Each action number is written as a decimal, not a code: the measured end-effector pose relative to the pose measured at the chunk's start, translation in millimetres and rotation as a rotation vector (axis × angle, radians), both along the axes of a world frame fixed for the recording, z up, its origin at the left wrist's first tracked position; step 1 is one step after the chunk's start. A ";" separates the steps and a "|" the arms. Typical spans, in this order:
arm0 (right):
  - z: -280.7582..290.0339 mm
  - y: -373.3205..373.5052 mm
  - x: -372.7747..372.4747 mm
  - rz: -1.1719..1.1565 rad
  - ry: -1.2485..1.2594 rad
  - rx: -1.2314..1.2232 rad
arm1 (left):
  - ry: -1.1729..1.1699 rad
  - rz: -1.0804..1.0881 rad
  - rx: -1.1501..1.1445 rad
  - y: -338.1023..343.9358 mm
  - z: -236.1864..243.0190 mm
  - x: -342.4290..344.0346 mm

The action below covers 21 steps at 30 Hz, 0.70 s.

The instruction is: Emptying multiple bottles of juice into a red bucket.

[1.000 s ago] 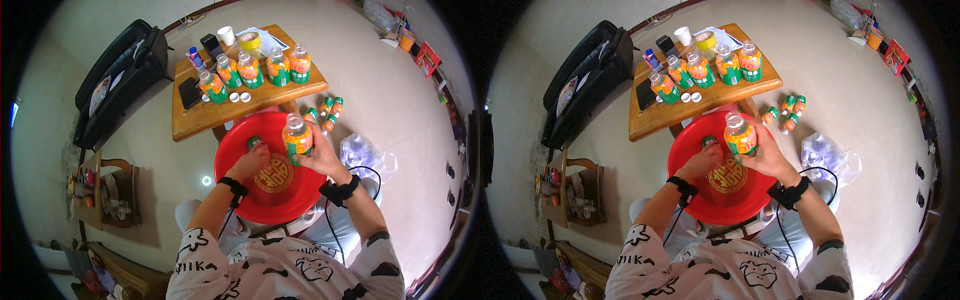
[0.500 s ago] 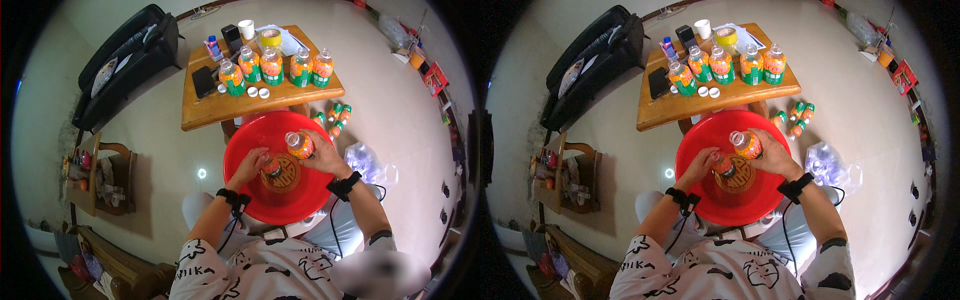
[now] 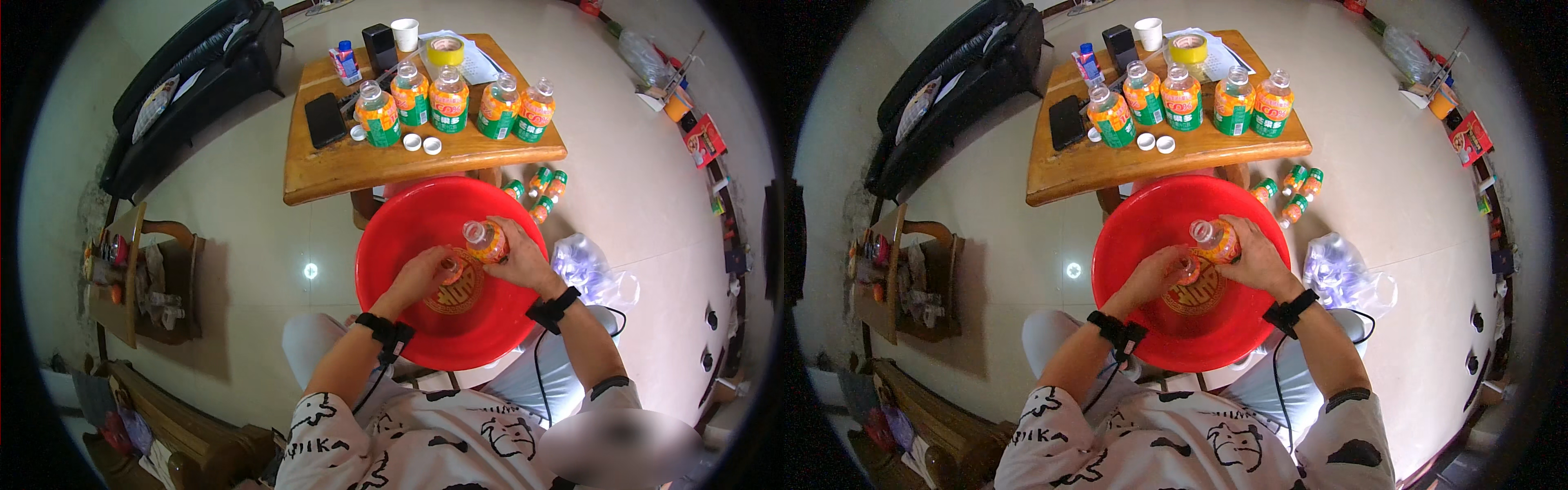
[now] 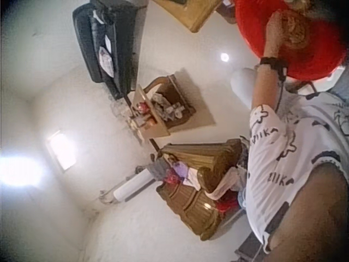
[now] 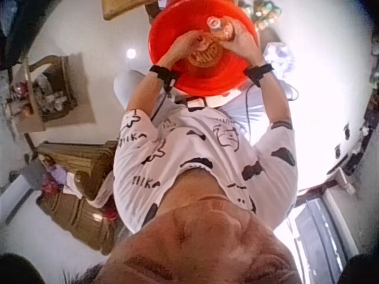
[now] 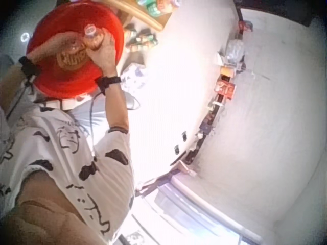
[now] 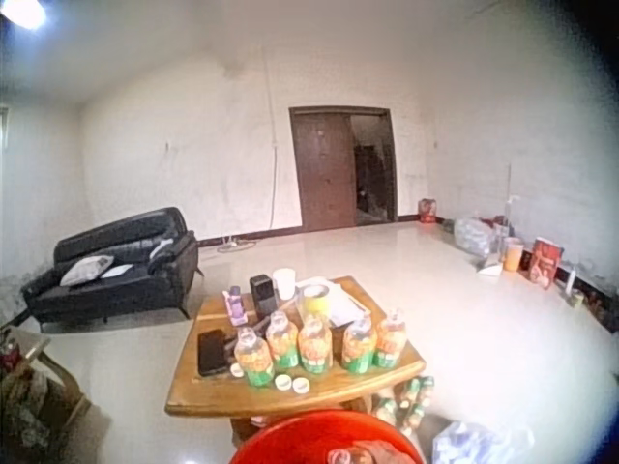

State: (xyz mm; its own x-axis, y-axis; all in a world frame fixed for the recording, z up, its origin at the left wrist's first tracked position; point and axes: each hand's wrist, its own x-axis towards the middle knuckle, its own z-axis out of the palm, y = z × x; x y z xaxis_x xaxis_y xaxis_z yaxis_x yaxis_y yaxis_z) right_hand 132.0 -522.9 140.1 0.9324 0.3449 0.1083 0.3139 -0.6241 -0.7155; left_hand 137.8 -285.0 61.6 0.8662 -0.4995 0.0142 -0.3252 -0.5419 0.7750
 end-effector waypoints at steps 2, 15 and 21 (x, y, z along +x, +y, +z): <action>0.9 2.5 -5.9 0.022 -0.089 0.046 | 0.020 0.018 -0.167 1.3 -17.4 -1.0; 0.5 3.2 -11.6 0.003 -0.095 -0.077 | 0.047 0.230 -0.234 11.8 36.1 2.2; 29.1 6.8 -13.7 0.004 -0.181 -0.258 | -0.076 0.103 -0.135 21.3 69.8 5.1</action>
State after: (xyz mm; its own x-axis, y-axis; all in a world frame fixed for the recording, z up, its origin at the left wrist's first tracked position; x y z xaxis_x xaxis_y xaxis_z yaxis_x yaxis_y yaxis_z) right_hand 118.3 -516.1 169.1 0.9048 0.3858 0.1805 0.4241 -0.7766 -0.4658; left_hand 142.8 -263.7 131.4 0.9066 -0.3974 0.1422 -0.3336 -0.4682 0.8182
